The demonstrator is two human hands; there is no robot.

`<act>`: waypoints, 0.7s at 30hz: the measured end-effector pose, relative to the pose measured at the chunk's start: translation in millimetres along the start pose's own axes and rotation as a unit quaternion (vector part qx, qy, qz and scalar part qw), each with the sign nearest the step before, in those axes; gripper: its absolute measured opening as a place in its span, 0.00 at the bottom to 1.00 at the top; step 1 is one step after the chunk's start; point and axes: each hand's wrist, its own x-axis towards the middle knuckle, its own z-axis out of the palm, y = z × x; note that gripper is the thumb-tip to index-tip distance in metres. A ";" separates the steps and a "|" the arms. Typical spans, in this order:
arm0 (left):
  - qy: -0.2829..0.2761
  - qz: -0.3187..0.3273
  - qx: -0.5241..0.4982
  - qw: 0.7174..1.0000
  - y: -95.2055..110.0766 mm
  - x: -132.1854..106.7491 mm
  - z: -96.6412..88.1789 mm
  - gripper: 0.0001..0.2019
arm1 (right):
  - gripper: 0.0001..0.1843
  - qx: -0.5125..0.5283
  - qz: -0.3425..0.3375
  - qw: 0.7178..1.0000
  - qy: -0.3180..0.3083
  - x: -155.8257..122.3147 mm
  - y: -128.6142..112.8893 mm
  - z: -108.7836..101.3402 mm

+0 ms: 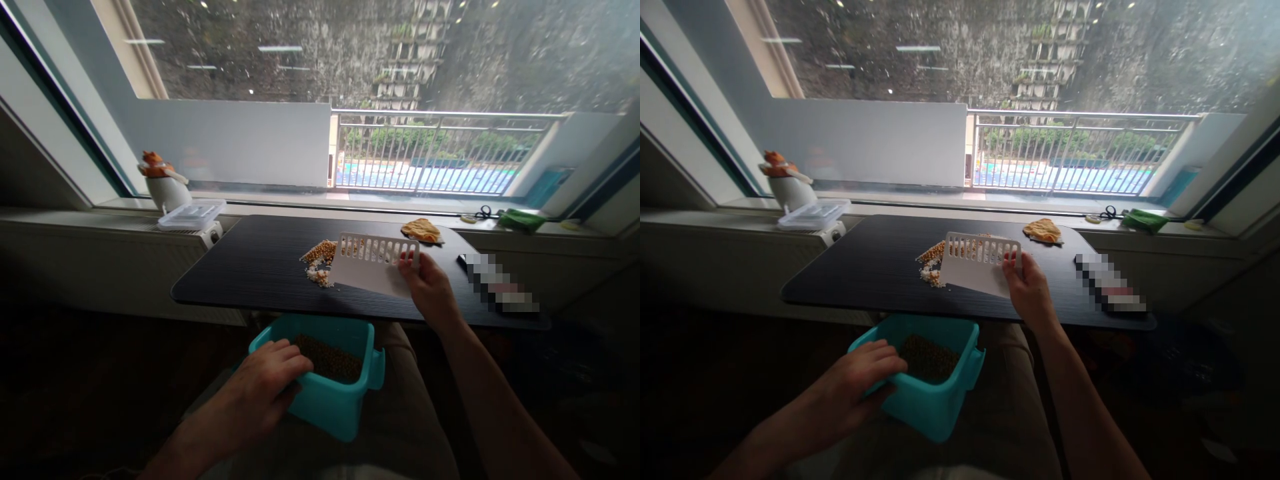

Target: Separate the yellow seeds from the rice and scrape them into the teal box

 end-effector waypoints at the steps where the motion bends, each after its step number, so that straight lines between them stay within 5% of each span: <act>1: -0.002 -0.001 0.001 1.000 0.0 0.0 -0.3 0.11 | 0.19 0.007 0.011 1.000 0.002 -0.2 -0.2 -0.4; 21: 0.003 -0.003 0.015 1.000 -0.2 3.9 -4.3 0.13 | 0.17 0.027 0.022 0.999 -0.018 1.8 -4.6 9.6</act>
